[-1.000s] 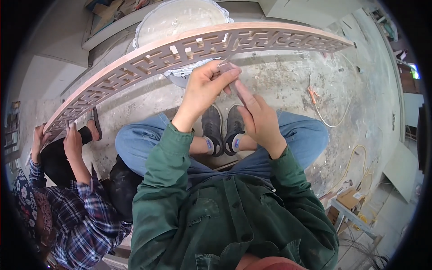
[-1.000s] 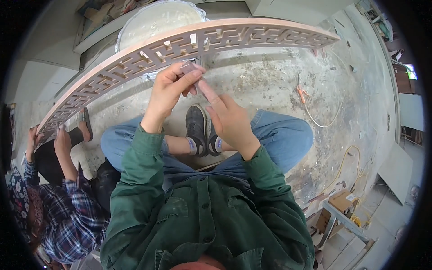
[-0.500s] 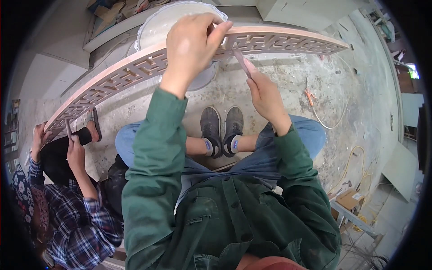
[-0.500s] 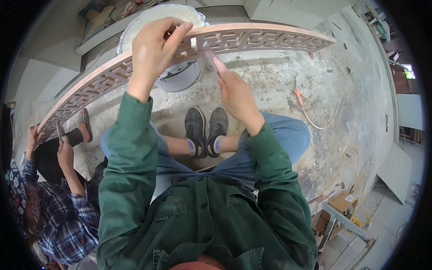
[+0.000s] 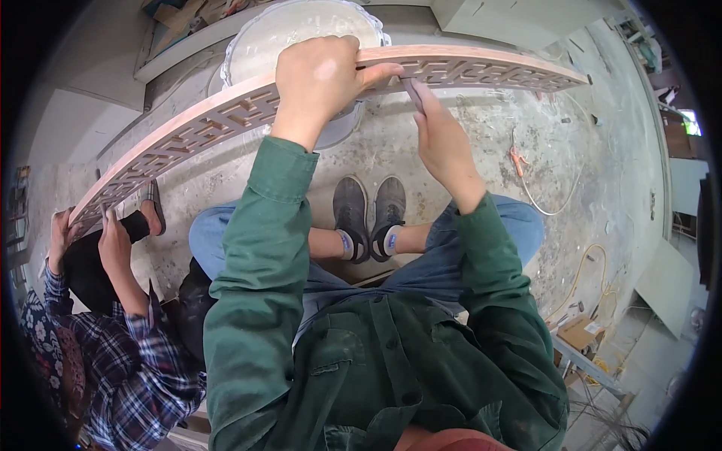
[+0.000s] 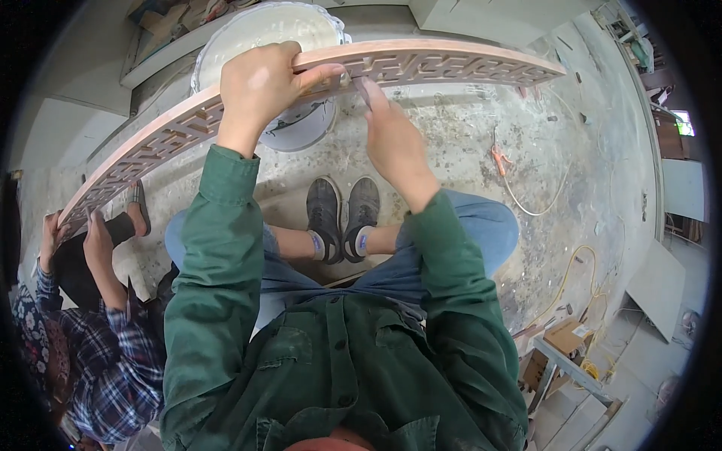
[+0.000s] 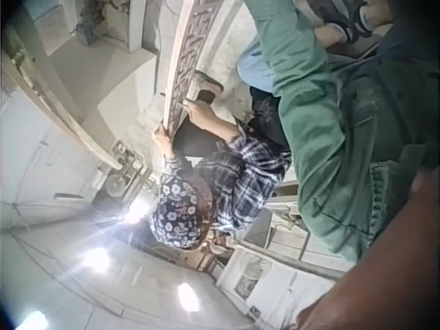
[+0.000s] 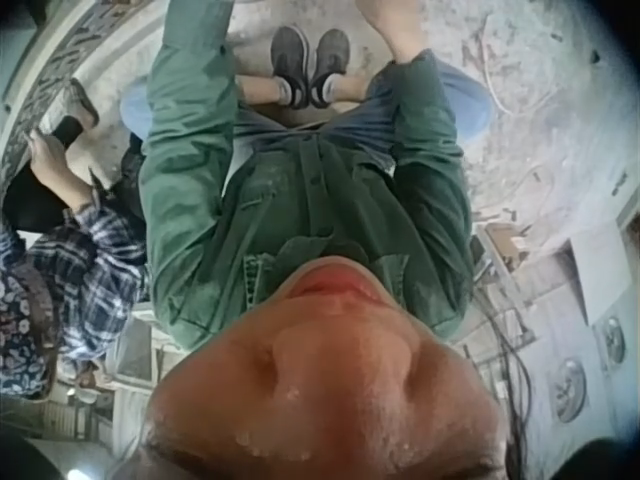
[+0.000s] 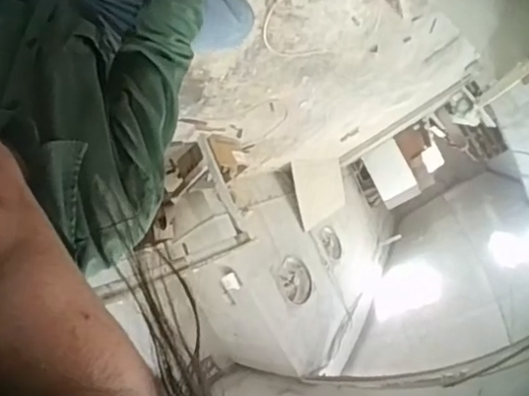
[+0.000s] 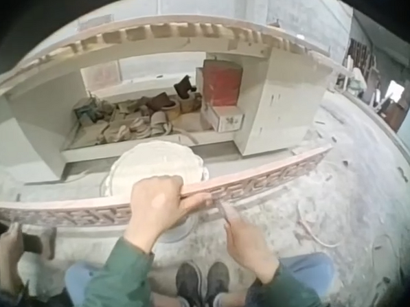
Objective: Sanding a decorative wooden lattice piece by hand using sandpaper.
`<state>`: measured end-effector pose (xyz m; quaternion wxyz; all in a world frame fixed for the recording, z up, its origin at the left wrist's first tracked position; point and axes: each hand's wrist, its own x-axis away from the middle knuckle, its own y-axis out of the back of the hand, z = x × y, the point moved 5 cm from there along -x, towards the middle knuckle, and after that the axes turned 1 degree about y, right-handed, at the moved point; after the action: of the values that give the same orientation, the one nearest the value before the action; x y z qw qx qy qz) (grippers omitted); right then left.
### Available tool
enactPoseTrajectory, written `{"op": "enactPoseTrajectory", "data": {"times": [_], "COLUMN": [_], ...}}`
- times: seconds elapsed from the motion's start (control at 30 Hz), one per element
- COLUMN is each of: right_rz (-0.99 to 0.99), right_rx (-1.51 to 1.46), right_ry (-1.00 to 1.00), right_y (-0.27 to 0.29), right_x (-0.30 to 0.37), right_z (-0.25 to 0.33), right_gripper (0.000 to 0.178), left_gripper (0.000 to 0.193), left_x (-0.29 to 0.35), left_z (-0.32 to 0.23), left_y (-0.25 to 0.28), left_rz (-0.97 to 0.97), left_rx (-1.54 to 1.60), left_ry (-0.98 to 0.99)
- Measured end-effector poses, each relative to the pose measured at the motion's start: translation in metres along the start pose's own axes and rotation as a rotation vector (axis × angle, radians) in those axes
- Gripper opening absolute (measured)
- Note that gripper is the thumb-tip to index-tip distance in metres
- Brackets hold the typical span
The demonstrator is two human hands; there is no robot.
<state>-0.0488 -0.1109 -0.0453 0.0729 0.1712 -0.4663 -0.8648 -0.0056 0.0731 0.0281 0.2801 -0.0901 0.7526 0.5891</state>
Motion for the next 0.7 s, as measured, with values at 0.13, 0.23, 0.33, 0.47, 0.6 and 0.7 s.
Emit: {"op": "enactPoseTrajectory", "data": {"times": [0.13, 0.23, 0.33, 0.47, 0.6, 0.7], "right_rz": [-0.020, -0.013, 0.034, -0.005, 0.037, 0.017], "right_rx": [0.017, 0.071, 0.126, 0.111, 0.100, 0.091], "right_ry": [-0.102, -0.078, -0.114, -0.031, -0.099, -0.082], "right_y": [-0.002, 0.005, 0.007, 0.003, 0.006, 0.007], "right_x": [-0.003, 0.018, 0.009, -0.009, 0.018, 0.013], "right_z": [0.002, 0.006, 0.006, 0.007, 0.014, 0.012], "right_gripper": [0.050, 0.048, 0.047, 0.048, 0.049, 0.047], "left_gripper": [0.063, 0.063, 0.061, 0.060, 0.064, 0.056], "left_x": [0.002, 0.003, 0.001, 0.002, 0.003, 0.002], "left_z": [0.006, 0.004, 0.001, 0.003, 0.003, 0.004], "left_y": [-0.004, -0.003, -0.002, 0.000, -0.002, -0.004], "left_rz": [-0.006, -0.102, -0.132, -0.113, -0.109, -0.048], "left_rx": [-0.013, -0.004, -0.003, -0.012, 0.008, 0.000], "left_ry": [0.023, -0.019, -0.036, -0.018, -0.015, -0.004]}}
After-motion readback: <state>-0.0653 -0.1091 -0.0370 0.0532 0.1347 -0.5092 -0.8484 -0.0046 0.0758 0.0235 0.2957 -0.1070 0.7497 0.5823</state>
